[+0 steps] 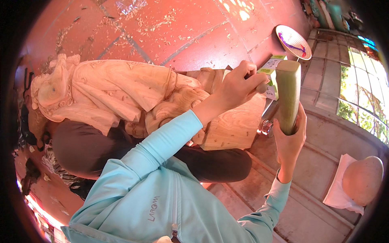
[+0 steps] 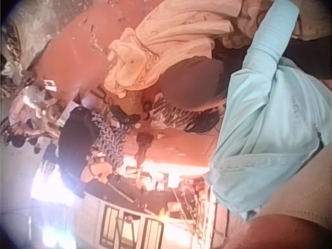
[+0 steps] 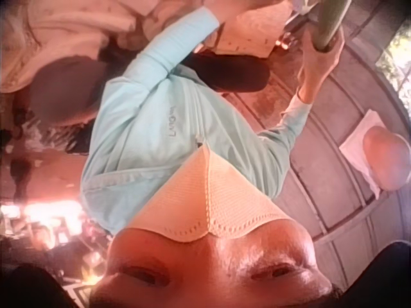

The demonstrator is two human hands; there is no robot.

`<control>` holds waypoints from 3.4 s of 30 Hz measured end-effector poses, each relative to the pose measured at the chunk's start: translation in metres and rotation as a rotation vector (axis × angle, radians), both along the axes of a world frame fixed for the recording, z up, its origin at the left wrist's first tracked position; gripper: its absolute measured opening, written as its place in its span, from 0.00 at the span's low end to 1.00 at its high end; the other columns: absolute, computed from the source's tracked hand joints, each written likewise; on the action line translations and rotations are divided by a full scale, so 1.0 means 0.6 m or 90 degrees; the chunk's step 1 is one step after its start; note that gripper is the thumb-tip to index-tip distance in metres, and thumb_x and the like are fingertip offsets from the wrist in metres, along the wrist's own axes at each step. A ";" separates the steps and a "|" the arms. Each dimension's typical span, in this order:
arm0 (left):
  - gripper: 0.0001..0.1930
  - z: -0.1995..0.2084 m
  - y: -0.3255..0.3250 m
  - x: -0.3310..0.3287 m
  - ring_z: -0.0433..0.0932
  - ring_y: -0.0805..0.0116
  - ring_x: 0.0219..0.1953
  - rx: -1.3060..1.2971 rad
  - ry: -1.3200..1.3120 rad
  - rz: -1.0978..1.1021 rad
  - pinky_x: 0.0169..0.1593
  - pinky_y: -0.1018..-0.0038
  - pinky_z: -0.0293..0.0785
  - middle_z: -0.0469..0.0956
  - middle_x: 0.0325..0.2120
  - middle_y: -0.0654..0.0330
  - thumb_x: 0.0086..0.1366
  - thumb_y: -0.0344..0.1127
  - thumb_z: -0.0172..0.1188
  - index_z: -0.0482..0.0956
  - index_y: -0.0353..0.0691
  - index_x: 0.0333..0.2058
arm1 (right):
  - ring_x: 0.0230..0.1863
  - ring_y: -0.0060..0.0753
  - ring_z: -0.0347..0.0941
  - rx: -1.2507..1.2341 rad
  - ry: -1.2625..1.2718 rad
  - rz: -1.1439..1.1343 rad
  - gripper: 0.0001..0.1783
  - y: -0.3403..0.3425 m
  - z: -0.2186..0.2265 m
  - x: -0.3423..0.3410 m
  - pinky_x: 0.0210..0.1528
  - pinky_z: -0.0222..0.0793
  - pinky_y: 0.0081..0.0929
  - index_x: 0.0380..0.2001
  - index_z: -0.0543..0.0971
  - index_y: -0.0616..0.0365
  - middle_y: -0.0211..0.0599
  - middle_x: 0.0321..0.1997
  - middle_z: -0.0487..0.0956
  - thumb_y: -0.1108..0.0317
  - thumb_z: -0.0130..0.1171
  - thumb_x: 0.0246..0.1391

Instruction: The person is carving a wooden sculpture using a chisel and a wooden mallet. They repeatedly strike the chisel to shape the wood, focusing on refining the details of the figure's clothing and form.

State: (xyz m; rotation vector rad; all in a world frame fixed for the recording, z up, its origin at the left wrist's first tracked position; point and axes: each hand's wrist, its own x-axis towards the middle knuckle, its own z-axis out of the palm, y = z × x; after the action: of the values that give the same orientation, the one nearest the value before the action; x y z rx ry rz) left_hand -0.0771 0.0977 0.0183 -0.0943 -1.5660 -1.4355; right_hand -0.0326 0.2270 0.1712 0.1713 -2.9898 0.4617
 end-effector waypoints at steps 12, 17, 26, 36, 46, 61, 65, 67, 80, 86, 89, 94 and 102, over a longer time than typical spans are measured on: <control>0.20 0.005 -0.018 -0.006 0.64 0.62 0.11 0.172 -0.013 0.038 0.16 0.68 0.58 0.62 0.10 0.58 0.56 0.34 0.65 0.61 0.41 0.14 | 0.31 0.17 0.68 0.069 0.015 0.068 0.21 -0.042 0.029 -0.006 0.37 0.67 0.18 0.48 0.71 0.60 0.29 0.29 0.75 0.69 0.63 0.52; 0.18 -0.005 -0.017 -0.010 0.67 0.59 0.13 0.237 -0.040 0.044 0.17 0.66 0.60 0.63 0.10 0.57 0.52 0.30 0.64 0.62 0.42 0.15 | 0.32 0.19 0.70 0.122 0.073 0.059 0.28 -0.058 0.022 -0.010 0.40 0.69 0.21 0.56 0.69 0.60 0.32 0.33 0.77 0.70 0.64 0.51; 0.21 -0.016 -0.029 -0.011 0.55 0.67 0.10 0.368 -0.027 0.054 0.15 0.71 0.53 0.59 0.09 0.58 0.56 0.26 0.64 0.59 0.38 0.13 | 0.42 0.31 0.76 0.334 0.167 0.193 0.33 -0.052 0.011 -0.019 0.45 0.71 0.29 0.58 0.68 0.54 0.36 0.50 0.77 0.81 0.58 0.46; 0.21 -0.019 -0.027 -0.015 0.55 0.66 0.10 0.330 -0.014 0.074 0.15 0.71 0.53 0.59 0.09 0.57 0.55 0.26 0.64 0.59 0.39 0.13 | 0.48 0.36 0.74 0.406 0.193 0.303 0.27 -0.026 -0.002 -0.017 0.48 0.71 0.31 0.55 0.70 0.61 0.38 0.52 0.75 0.80 0.57 0.49; 0.12 -0.020 -0.023 -0.004 0.68 0.61 0.14 0.245 -0.043 0.026 0.19 0.67 0.63 0.66 0.12 0.60 0.47 0.28 0.64 0.66 0.43 0.17 | 0.43 0.49 0.74 0.431 0.137 0.227 0.42 -0.048 -0.004 -0.010 0.43 0.71 0.37 0.61 0.66 0.49 0.43 0.48 0.76 0.85 0.55 0.37; 0.17 -0.015 -0.017 -0.016 0.62 0.62 0.11 0.259 -0.009 0.040 0.17 0.70 0.58 0.62 0.11 0.56 0.55 0.26 0.62 0.62 0.39 0.15 | 0.39 0.36 0.78 0.251 0.285 0.286 0.29 -0.021 0.003 -0.032 0.43 0.71 0.30 0.57 0.69 0.58 0.39 0.43 0.79 0.79 0.58 0.48; 0.15 -0.013 -0.014 -0.019 0.66 0.60 0.13 0.262 -0.065 0.028 0.18 0.66 0.61 0.65 0.11 0.59 0.52 0.28 0.63 0.64 0.42 0.15 | 0.47 0.50 0.75 0.288 0.213 0.214 0.39 -0.051 0.000 -0.027 0.47 0.72 0.36 0.59 0.68 0.50 0.43 0.53 0.75 0.85 0.54 0.38; 0.15 -0.013 -0.013 -0.020 0.66 0.60 0.13 0.244 -0.086 0.028 0.18 0.66 0.61 0.65 0.11 0.60 0.49 0.27 0.64 0.65 0.42 0.16 | 0.46 0.50 0.75 0.239 0.239 0.219 0.40 -0.052 -0.008 -0.026 0.46 0.72 0.36 0.59 0.68 0.49 0.44 0.52 0.76 0.85 0.54 0.37; 0.16 -0.003 -0.004 -0.001 0.69 0.63 0.13 0.255 -0.033 0.007 0.17 0.69 0.62 0.68 0.13 0.60 0.52 0.27 0.63 0.63 0.43 0.16 | 0.44 0.30 0.75 0.112 0.236 0.047 0.31 -0.008 0.018 -0.001 0.48 0.69 0.26 0.58 0.66 0.60 0.40 0.44 0.79 0.77 0.61 0.50; 0.21 -0.008 -0.015 -0.005 0.53 0.71 0.09 0.342 -0.047 0.051 0.14 0.73 0.52 0.59 0.07 0.60 0.57 0.26 0.62 0.60 0.40 0.13 | 0.36 0.24 0.73 0.079 0.240 0.079 0.17 -0.004 0.012 -0.002 0.42 0.70 0.25 0.45 0.73 0.58 0.31 0.35 0.78 0.75 0.62 0.51; 0.21 -0.015 -0.017 -0.005 0.51 0.73 0.10 0.377 -0.054 0.050 0.14 0.73 0.52 0.58 0.07 0.61 0.58 0.27 0.62 0.60 0.40 0.12 | 0.37 0.31 0.76 0.325 0.230 0.241 0.31 -0.040 0.009 -0.011 0.42 0.72 0.30 0.54 0.70 0.55 0.32 0.39 0.78 0.82 0.59 0.43; 0.19 -0.017 -0.018 0.002 0.57 0.66 0.09 0.387 -0.074 0.041 0.15 0.70 0.55 0.60 0.08 0.57 0.56 0.27 0.62 0.60 0.39 0.13 | 0.51 0.47 0.73 0.295 0.238 0.253 0.40 -0.051 0.003 -0.008 0.51 0.70 0.35 0.59 0.68 0.54 0.38 0.55 0.74 0.87 0.53 0.36; 0.21 -0.019 -0.010 0.000 0.52 0.71 0.09 0.327 -0.032 0.072 0.14 0.72 0.52 0.58 0.07 0.60 0.56 0.27 0.63 0.59 0.40 0.12 | 0.44 0.44 0.76 0.375 0.191 0.224 0.34 -0.046 0.000 -0.002 0.47 0.72 0.33 0.57 0.70 0.54 0.40 0.47 0.78 0.84 0.54 0.41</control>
State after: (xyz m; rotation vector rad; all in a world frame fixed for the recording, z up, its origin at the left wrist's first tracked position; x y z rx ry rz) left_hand -0.0771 0.0917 0.0066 0.3309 -1.1760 -1.7123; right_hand -0.0341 0.1996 0.1710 0.7468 -2.7030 -0.4024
